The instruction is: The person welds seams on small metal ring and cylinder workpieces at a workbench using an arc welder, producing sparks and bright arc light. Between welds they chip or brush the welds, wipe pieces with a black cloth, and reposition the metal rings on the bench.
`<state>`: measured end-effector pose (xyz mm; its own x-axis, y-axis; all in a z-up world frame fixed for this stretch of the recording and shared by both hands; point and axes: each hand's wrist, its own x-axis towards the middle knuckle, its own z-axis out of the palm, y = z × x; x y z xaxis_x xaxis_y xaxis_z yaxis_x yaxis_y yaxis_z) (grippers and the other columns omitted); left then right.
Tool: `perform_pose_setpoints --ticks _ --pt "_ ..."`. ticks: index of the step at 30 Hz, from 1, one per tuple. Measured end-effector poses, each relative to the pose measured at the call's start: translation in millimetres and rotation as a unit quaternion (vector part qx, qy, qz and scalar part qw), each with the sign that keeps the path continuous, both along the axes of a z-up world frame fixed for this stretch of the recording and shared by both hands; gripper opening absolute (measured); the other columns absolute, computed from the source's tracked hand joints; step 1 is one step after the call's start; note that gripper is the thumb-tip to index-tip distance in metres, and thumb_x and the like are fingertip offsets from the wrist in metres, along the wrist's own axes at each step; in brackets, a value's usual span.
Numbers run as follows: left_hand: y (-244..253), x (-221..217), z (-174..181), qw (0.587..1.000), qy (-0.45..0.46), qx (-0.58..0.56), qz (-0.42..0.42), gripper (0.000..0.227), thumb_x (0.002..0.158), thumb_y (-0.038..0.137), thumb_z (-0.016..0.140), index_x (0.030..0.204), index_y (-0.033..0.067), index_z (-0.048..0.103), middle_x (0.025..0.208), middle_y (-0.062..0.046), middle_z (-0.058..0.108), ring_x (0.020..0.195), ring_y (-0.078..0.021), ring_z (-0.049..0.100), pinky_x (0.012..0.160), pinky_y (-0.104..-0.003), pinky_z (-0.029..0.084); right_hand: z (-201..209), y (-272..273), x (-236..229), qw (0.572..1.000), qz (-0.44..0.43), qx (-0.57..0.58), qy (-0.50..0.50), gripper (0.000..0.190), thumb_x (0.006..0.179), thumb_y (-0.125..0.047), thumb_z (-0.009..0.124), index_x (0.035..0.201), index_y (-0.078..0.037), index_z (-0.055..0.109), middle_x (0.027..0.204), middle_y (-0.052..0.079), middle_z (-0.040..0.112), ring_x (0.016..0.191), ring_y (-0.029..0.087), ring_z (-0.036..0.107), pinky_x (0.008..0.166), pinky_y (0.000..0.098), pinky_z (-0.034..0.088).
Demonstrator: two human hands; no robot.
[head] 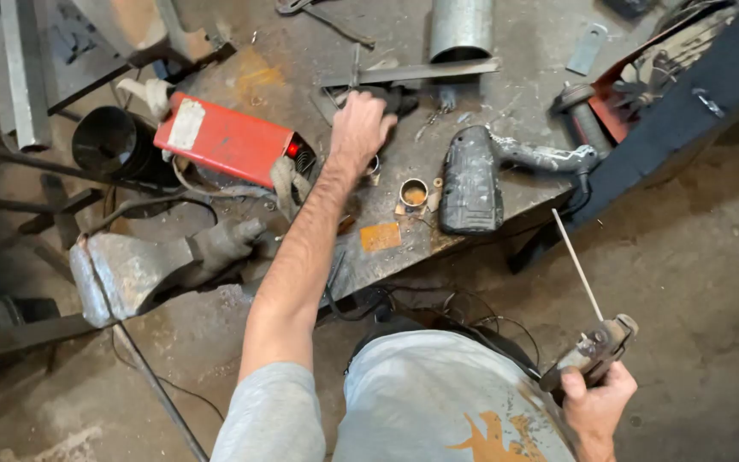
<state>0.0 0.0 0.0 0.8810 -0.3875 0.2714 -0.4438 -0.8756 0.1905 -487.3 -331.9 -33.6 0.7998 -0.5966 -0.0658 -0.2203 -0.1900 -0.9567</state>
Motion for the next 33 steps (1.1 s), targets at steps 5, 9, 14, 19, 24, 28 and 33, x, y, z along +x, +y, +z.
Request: perform_pose_setpoints --ticks 5,9,14,19,24,28,33 --pt "-9.1 -7.1 10.5 0.992 0.062 0.107 0.003 0.055 0.060 0.040 0.090 0.098 0.0051 0.071 0.105 -0.015 0.063 0.107 -0.0346 0.056 0.082 -0.047 0.053 3.8 -1.9 -4.5 1.000 -0.012 0.004 0.007 0.043 0.083 -0.037 0.080 0.092 0.003 0.064 0.082 0.000 0.064 0.075 0.008 0.058 0.074 0.0282 0.050" --pt "2.5 19.4 -27.2 0.980 0.048 0.184 -0.064 0.037 0.068 0.024 0.087 0.098 0.0094 0.071 0.107 -0.013 0.063 0.110 -0.0329 0.056 0.089 -0.042 0.053 18.1 2.7 2.5 1.000 0.003 0.027 -0.002 0.046 0.084 -0.040 0.080 0.092 0.002 0.064 0.082 0.001 0.065 0.073 0.009 0.060 0.073 0.0285 0.051" --pt "8.2 -40.1 75.8 0.990 -0.002 0.042 -0.135 0.043 0.066 0.025 0.087 0.098 0.0037 0.067 0.107 -0.016 0.061 0.107 -0.0348 0.056 0.091 -0.044 0.053 28.6 5.5 10.8 0.998 0.029 0.039 -0.028 0.052 0.086 -0.047 0.082 0.095 0.001 0.064 0.086 0.000 0.066 0.078 0.009 0.061 0.078 0.0275 0.051" --pt "9.9 -159.1 146.9 0.987 0.135 0.050 -0.070 0.045 0.065 0.014 0.086 0.105 0.0007 0.068 0.107 -0.016 0.058 0.102 -0.0333 0.057 0.080 -0.042 0.055 21.0 6.0 16.2 0.998 0.028 0.042 -0.044 0.057 0.086 -0.051 0.083 0.098 0.002 0.065 0.086 -0.001 0.064 0.079 0.008 0.058 0.075 0.0244 0.049" --pt "24.5 -199.1 84.8 0.987 0.142 0.051 -0.052 0.042 0.064 0.015 0.085 0.101 0.0039 0.068 0.104 -0.013 0.058 0.103 -0.0322 0.057 0.082 -0.043 0.054 11.8 1.6 25.3 0.997 0.046 0.045 -0.034 0.055 0.087 -0.049 0.083 0.096 0.002 0.065 0.086 -0.001 0.064 0.078 0.008 0.059 0.075 0.0254 0.050" --pt "27.3 -198.6 46.2 0.991 0.115 -0.002 -0.069 0.025 0.075 0.009 0.079 0.097 0.0056 0.068 0.101 -0.012 0.060 0.102 -0.0312 0.058 0.083 -0.043 0.054 14.9 -1.7 27.5 0.997 0.065 0.036 -0.018 0.054 0.085 -0.048 0.084 0.095 0.002 0.065 0.085 -0.001 0.064 0.076 0.008 0.058 0.076 0.0276 0.050" --pt "29.8 -160.1 95.2 0.993 0.038 -0.115 -0.005 0.010 0.088 0.005 0.071 0.097 0.0032 0.066 0.097 -0.014 0.060 0.097 -0.0337 0.060 0.081 -0.044 0.054 10.0 -1.3 19.2 0.997 0.068 0.034 -0.030 0.058 0.084 -0.052 0.084 0.096 0.001 0.064 0.084 -0.002 0.063 0.076 0.007 0.058 0.073 0.0255 0.049"
